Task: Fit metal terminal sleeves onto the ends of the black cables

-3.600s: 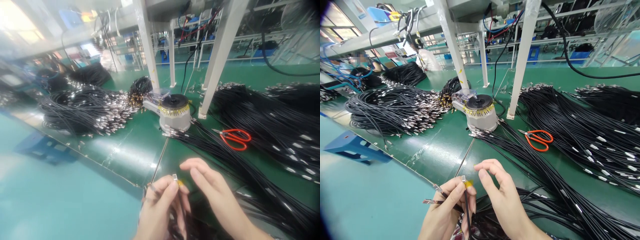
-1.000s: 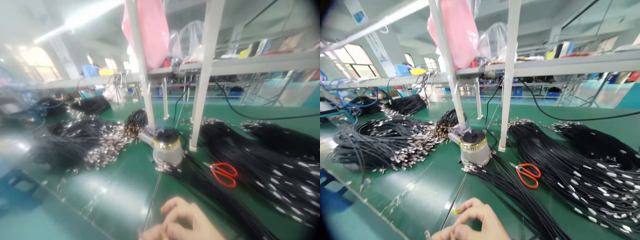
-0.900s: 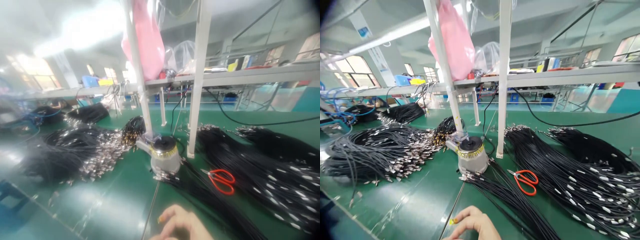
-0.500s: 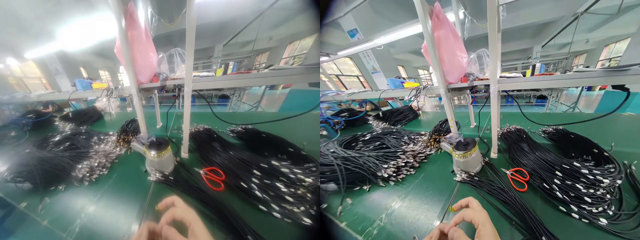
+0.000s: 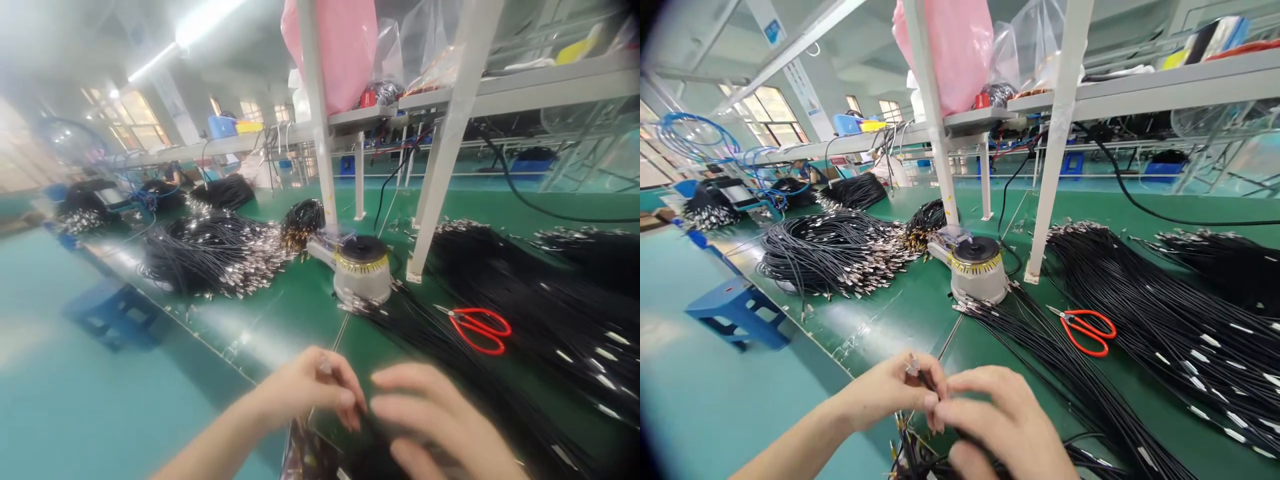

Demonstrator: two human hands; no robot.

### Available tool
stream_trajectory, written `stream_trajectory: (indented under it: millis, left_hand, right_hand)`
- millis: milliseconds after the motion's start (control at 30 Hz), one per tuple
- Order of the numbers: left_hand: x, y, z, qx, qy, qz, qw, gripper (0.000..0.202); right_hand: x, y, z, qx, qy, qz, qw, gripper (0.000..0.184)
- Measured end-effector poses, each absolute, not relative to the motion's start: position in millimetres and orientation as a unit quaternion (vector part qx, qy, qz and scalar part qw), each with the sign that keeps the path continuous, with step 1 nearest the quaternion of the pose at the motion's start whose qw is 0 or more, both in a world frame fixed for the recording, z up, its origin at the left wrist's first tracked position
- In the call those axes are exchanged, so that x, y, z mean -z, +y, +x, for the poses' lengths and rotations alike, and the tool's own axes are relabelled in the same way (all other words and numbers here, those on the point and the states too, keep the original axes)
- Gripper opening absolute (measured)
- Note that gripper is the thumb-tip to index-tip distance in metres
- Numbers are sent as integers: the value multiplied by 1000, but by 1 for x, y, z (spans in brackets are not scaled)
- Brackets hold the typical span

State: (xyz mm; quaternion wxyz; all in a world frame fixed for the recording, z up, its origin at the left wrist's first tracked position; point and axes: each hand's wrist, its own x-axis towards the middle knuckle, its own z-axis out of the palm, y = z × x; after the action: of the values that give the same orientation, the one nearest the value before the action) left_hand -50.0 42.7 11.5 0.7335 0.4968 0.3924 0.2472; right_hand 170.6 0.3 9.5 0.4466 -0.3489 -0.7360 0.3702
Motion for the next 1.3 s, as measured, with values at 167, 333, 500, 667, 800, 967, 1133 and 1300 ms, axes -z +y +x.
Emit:
stream_trajectory:
  millis: [167, 333, 500, 667, 800, 967, 1133, 1300]
  left_hand:
    - [-8, 22, -25, -374, 403, 492, 675, 22]
    - [-5, 13, -9, -522, 450, 391, 610, 15]
    - [-5, 14, 2, -577, 419, 310, 629, 21]
    - [-6, 11, 11, -625, 392, 243, 630, 29]
    - [0, 5, 10, -594, 395, 268, 648, 24]
    - [18, -12, 11, -467, 391, 275, 744, 28]
    - [22, -23, 14, -450, 419, 253, 747, 30]
    - [24, -21, 13, -471, 430, 252, 728, 29]
  right_hand:
    - [-5, 12, 178, -516, -553, -458, 467, 10]
    - [0, 17, 176, -593, -457, -454, 484, 14]
    - [-1, 21, 178, -601, -458, -450, 475, 14]
    - [-2, 21, 178, -602, -437, -451, 493, 13]
    - [-4, 21, 181, -618, -412, -439, 505, 15]
    - [1, 21, 176, -666, -359, -430, 492, 24]
    - [9, 12, 165, -694, -350, -419, 470, 28]
    - [14, 6, 159, -697, -368, -416, 454, 25]
